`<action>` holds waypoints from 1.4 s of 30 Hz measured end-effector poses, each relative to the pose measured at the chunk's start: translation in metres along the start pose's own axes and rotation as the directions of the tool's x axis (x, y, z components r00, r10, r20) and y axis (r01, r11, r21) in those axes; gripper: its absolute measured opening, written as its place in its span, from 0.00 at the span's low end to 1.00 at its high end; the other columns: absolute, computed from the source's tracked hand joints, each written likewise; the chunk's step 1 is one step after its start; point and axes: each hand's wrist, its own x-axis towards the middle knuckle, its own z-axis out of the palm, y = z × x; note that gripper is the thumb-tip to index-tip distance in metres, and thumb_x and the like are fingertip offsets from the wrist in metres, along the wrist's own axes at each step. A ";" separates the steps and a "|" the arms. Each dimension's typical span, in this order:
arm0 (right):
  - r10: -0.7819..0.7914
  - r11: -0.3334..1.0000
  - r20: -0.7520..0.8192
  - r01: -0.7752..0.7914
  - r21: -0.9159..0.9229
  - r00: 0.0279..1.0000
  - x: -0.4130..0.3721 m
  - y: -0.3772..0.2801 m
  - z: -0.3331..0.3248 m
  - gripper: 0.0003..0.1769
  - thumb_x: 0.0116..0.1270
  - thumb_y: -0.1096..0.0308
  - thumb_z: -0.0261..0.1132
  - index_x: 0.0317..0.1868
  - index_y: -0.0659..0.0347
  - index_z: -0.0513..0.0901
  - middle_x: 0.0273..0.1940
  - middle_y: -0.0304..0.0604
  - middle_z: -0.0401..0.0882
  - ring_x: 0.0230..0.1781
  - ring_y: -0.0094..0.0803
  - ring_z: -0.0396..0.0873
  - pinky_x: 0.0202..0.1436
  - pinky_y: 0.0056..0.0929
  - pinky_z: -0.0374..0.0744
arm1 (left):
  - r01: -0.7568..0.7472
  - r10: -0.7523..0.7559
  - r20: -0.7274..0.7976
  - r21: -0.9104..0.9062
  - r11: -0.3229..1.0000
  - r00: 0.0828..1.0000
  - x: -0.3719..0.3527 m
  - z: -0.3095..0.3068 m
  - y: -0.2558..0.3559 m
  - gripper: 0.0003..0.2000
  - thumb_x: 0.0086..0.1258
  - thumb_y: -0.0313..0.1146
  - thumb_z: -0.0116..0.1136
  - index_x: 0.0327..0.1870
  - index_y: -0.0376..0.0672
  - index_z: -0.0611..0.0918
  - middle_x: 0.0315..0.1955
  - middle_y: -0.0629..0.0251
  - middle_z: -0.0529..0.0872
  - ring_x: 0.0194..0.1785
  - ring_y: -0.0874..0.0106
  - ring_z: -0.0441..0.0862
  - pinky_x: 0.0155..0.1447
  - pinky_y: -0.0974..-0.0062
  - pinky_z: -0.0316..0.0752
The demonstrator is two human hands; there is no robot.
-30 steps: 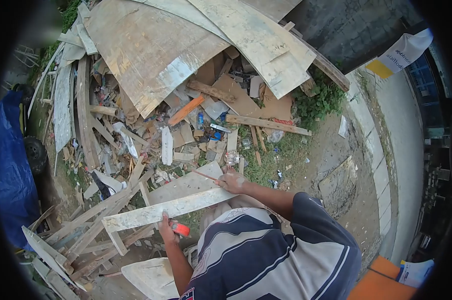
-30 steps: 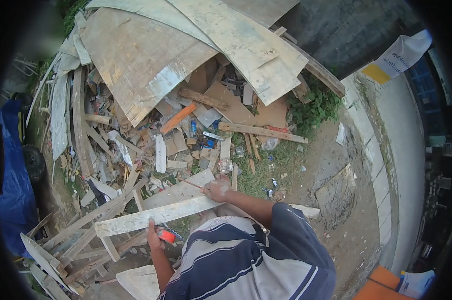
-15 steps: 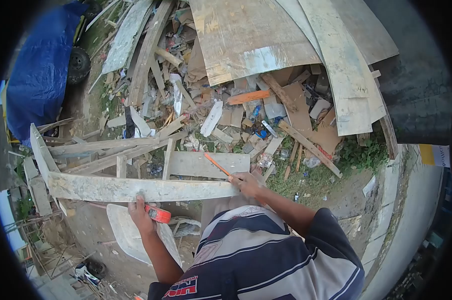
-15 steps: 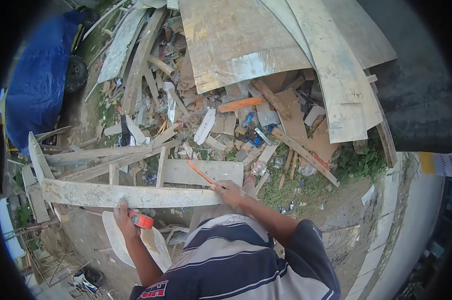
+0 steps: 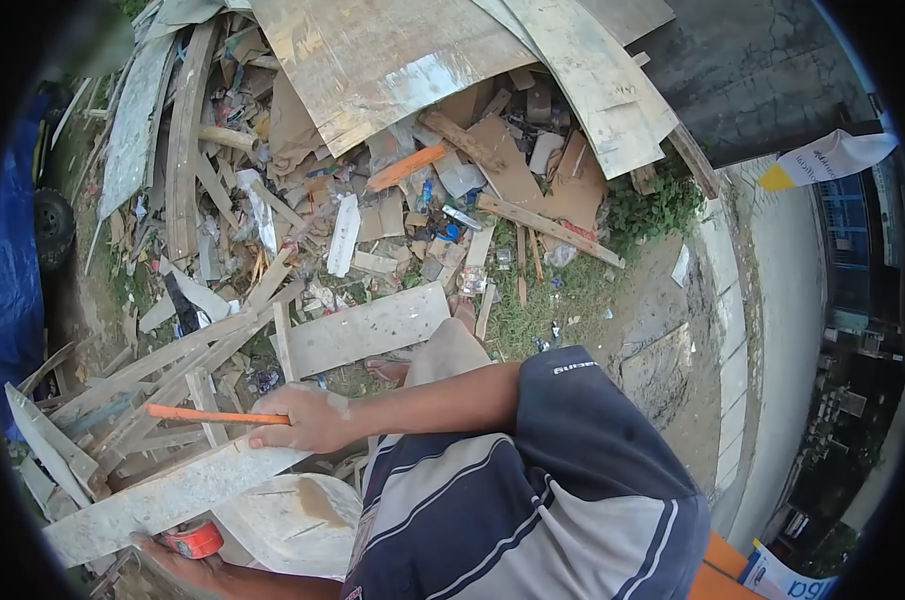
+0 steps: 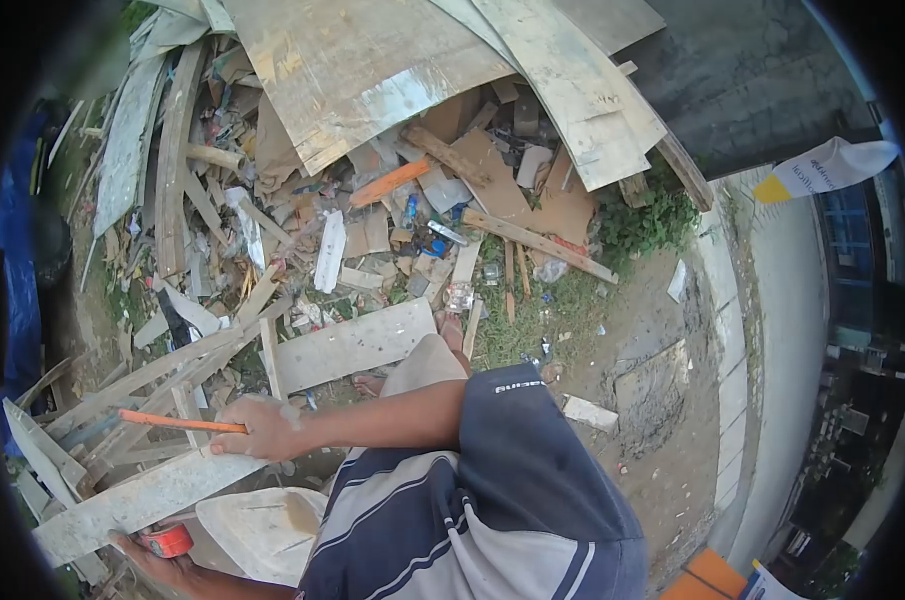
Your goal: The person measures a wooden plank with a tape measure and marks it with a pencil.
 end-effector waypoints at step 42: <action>0.547 0.017 -0.822 -0.980 0.196 -0.155 -0.467 0.654 -0.345 0.22 0.73 0.52 0.56 0.51 0.62 0.83 0.47 0.63 0.84 0.51 0.60 0.82 0.56 0.52 0.78 | 0.233 -0.687 0.574 0.666 0.708 0.446 -0.333 0.088 -0.558 0.16 0.74 0.32 0.54 0.54 0.29 0.76 0.47 0.59 0.80 0.48 0.73 0.78 0.54 0.71 0.74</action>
